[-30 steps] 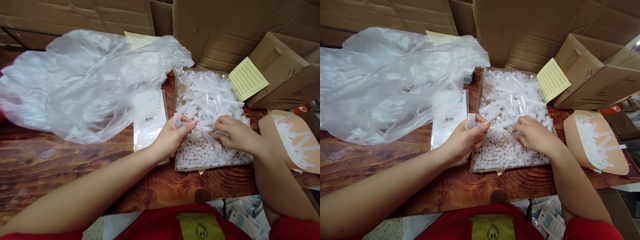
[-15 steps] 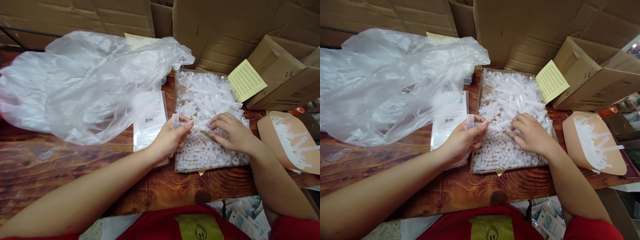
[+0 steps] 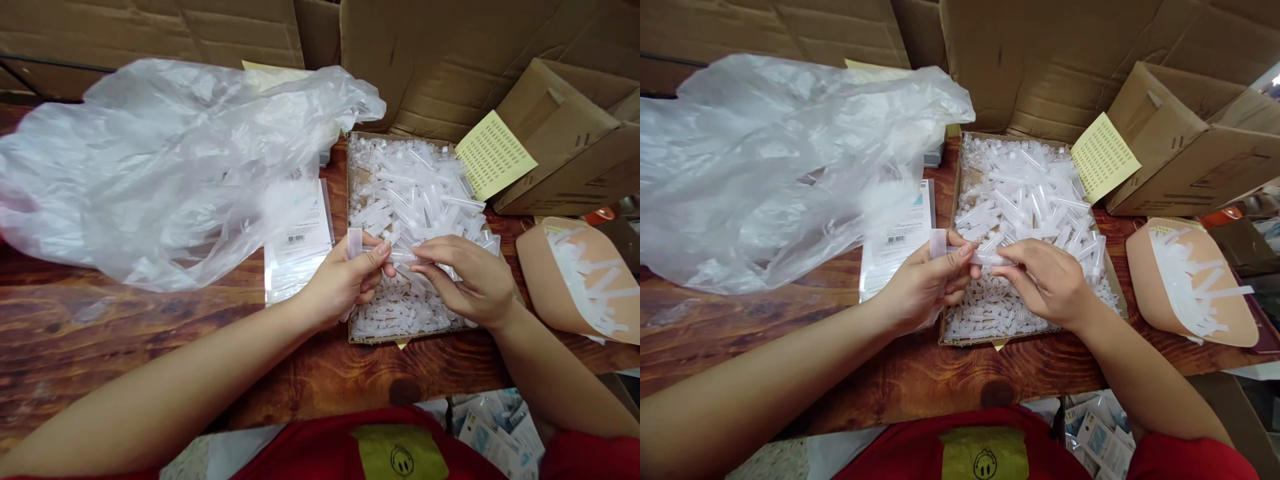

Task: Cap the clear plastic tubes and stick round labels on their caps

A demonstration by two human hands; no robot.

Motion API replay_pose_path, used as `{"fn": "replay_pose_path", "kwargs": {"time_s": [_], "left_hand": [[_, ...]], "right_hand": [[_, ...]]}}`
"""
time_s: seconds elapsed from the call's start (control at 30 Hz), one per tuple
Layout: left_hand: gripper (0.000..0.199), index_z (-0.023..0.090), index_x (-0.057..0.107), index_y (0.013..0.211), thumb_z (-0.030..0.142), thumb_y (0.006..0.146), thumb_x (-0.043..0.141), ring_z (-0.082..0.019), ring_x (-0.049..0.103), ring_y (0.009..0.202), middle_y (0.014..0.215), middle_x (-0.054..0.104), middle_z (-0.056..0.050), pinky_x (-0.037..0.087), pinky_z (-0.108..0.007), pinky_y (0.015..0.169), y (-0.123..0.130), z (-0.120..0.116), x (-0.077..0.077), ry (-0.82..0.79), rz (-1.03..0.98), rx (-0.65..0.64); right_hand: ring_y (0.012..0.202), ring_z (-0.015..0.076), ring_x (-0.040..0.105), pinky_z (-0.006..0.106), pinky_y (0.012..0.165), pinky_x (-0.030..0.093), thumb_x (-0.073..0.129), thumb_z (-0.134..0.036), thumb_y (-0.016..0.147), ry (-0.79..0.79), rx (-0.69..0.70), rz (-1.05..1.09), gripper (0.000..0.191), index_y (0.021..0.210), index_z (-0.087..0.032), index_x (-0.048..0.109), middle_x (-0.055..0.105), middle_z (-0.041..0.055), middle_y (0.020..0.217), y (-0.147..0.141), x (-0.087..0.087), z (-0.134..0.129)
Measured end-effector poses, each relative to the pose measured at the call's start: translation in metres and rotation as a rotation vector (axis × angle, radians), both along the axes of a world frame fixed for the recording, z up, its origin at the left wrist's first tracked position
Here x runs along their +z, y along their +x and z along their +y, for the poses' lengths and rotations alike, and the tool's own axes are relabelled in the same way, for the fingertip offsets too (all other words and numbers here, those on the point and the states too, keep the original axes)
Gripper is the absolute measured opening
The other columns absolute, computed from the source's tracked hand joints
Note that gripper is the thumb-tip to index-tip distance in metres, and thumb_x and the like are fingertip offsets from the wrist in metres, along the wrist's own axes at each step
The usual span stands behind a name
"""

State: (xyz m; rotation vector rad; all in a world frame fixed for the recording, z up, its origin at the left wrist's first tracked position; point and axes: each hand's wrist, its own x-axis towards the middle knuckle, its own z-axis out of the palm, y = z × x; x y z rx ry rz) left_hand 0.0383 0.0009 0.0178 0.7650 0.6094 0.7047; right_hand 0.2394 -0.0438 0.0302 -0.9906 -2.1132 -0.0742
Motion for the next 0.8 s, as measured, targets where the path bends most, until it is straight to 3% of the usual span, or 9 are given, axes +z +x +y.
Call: {"fn": "replay_pose_path", "kwargs": {"time_s": [0.03,0.13,0.27,0.4,0.5,0.57,0.67,0.73,0.8], "left_hand": [[0.044,0.022,0.049,0.088,0.041,0.075,0.086,-0.003,0.031,0.043,0.065,0.067,0.002,0.024,-0.011,0.037,0.000,-0.001,0.001,0.002,-0.009,0.000],[0.043,0.021,0.049,0.086,0.039,0.075,0.087,-0.003,0.031,0.042,0.065,0.068,0.001,0.024,-0.011,0.037,0.003,-0.002,0.002,-0.008,-0.038,0.001],[0.039,0.019,0.052,0.082,0.036,0.075,0.086,-0.003,0.031,0.042,0.065,0.067,0.001,0.024,-0.011,0.036,0.006,-0.003,0.005,-0.036,-0.075,0.003],[0.034,0.017,0.054,0.078,0.033,0.076,0.084,-0.003,0.031,0.042,0.064,0.065,0.001,0.022,-0.012,0.035,0.006,-0.003,0.006,-0.068,-0.074,-0.008],[0.032,0.017,0.053,0.076,0.032,0.076,0.082,-0.003,0.030,0.042,0.065,0.063,0.001,0.020,-0.012,0.035,0.007,-0.004,0.007,-0.090,-0.068,-0.015],[0.031,0.018,0.052,0.078,0.033,0.079,0.079,-0.003,0.028,0.042,0.064,0.062,0.001,0.020,-0.013,0.036,0.008,-0.005,0.005,-0.077,-0.043,-0.023],[0.027,0.021,0.049,0.086,0.036,0.087,0.071,-0.005,0.030,0.042,0.065,0.062,0.002,0.024,-0.016,0.039,0.004,-0.008,-0.001,0.111,0.055,0.011],[0.022,0.022,0.050,0.091,0.034,0.090,0.069,-0.008,0.043,0.048,0.069,0.063,0.001,0.035,-0.020,0.045,-0.001,-0.008,-0.005,0.447,0.182,0.091],[0.017,0.021,0.054,0.095,0.029,0.090,0.068,-0.012,0.057,0.062,0.078,0.064,-0.002,0.045,-0.024,0.057,-0.008,-0.008,-0.007,0.870,0.286,0.175]], "right_hand": [[0.074,0.0152,0.072,0.027,0.067,0.058,0.063,-0.019,0.098,-0.039,-0.035,0.015,0.005,0.097,-0.021,0.068,0.075,0.0036,0.083,-0.002,0.001,-0.001],[0.052,0.0096,0.059,0.022,0.052,0.049,0.054,-0.026,0.105,-0.172,-0.110,0.060,0.030,0.076,-0.021,0.060,0.063,-0.0021,0.061,-0.005,0.006,-0.003],[0.070,0.0141,0.067,0.025,0.063,0.054,0.067,-0.031,0.097,-0.072,-0.095,0.045,0.012,0.101,-0.020,0.064,0.073,0.0045,0.087,-0.005,0.009,-0.005],[0.052,0.0103,0.056,0.023,0.052,0.047,0.056,-0.030,0.103,-0.261,-0.134,0.033,0.016,0.090,-0.022,0.061,0.061,-0.0036,0.065,-0.003,0.004,-0.006],[0.070,0.0159,0.064,0.028,0.065,0.054,0.064,-0.031,0.097,-0.186,-0.099,0.044,0.011,0.102,-0.021,0.063,0.070,0.0042,0.087,-0.003,0.000,-0.005],[0.073,0.0168,0.064,0.029,0.068,0.053,0.065,-0.030,0.094,-0.249,-0.085,0.123,0.010,0.098,-0.021,0.064,0.069,0.0051,0.086,-0.005,-0.001,-0.004],[0.046,0.0107,0.044,0.025,0.046,0.038,0.060,-0.048,0.096,-0.796,-0.088,0.471,0.035,0.075,-0.021,0.059,0.048,-0.0037,0.054,-0.012,0.000,-0.004],[0.035,0.0070,0.026,0.022,0.036,0.022,0.058,-0.064,0.093,-1.253,-0.025,0.760,0.050,0.066,-0.021,0.053,0.031,-0.0092,0.044,-0.017,0.002,-0.005],[0.030,0.0043,0.017,0.021,0.033,0.014,0.063,-0.070,0.085,-1.580,0.085,0.953,0.056,0.063,-0.021,0.050,0.025,-0.0120,0.041,-0.019,0.005,-0.006]]}}
